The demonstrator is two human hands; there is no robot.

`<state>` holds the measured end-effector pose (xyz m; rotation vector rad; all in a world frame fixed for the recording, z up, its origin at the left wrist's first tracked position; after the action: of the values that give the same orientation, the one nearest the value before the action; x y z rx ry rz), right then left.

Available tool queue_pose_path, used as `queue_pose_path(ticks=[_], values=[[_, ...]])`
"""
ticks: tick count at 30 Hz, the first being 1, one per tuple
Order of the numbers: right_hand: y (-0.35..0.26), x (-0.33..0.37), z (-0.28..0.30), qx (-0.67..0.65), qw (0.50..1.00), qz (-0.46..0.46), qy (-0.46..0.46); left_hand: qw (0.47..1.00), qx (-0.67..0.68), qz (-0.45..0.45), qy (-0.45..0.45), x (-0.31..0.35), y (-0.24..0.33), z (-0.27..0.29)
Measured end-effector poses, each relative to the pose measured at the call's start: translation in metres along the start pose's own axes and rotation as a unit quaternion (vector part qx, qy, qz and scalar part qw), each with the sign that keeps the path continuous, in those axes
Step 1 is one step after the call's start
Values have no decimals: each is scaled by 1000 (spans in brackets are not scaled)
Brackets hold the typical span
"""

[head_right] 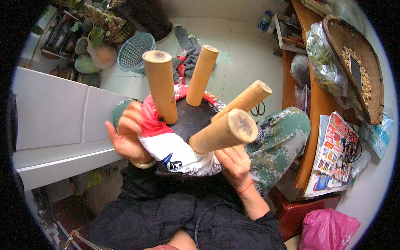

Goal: The person sits on the floor and repeatedly inserts and removes cylindrical wooden dowels into a patterned fabric cover. They adjust the fabric around the dowels and rotate the assembly to fit the pieces together.

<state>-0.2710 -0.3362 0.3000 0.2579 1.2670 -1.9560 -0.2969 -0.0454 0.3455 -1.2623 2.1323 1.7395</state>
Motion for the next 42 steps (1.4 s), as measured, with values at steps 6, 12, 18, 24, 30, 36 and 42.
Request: queue_pose_path(ticks=[6,12,18,24,30,36,42], values=[[-6,-11,25,8,995,38,-88,801,345,488,22,48,-95,19],[-14,-14,38,144,977,124,-95,771,301,560,-18,109,-120,41],[0,-17,35,234,968,64,-67,837,182,515,-11,115,-122,53],[45,-22,45,178,976,-124,26,881,-42,470,33,117,-124,64],[106,-11,39,-449,786,-362,222,902,72,418,73,104,-120,56],[127,-35,7,-426,809,-373,159,880,88,466,18,88,-100,29],[151,-30,-12,-466,793,-351,177,871,72,486,16,84,-98,23]])
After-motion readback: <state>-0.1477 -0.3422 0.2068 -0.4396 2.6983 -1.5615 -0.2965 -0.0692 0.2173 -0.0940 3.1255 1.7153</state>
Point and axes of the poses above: each hand's wrist, its own x-axis away from the middle knuckle, its own z-axis out of the back of the hand, y = z × x, the point moved 8 cm from there along -x, towards the middle knuckle, and after that the axes turned 9 degrees about -x, right-handed, at the moved point
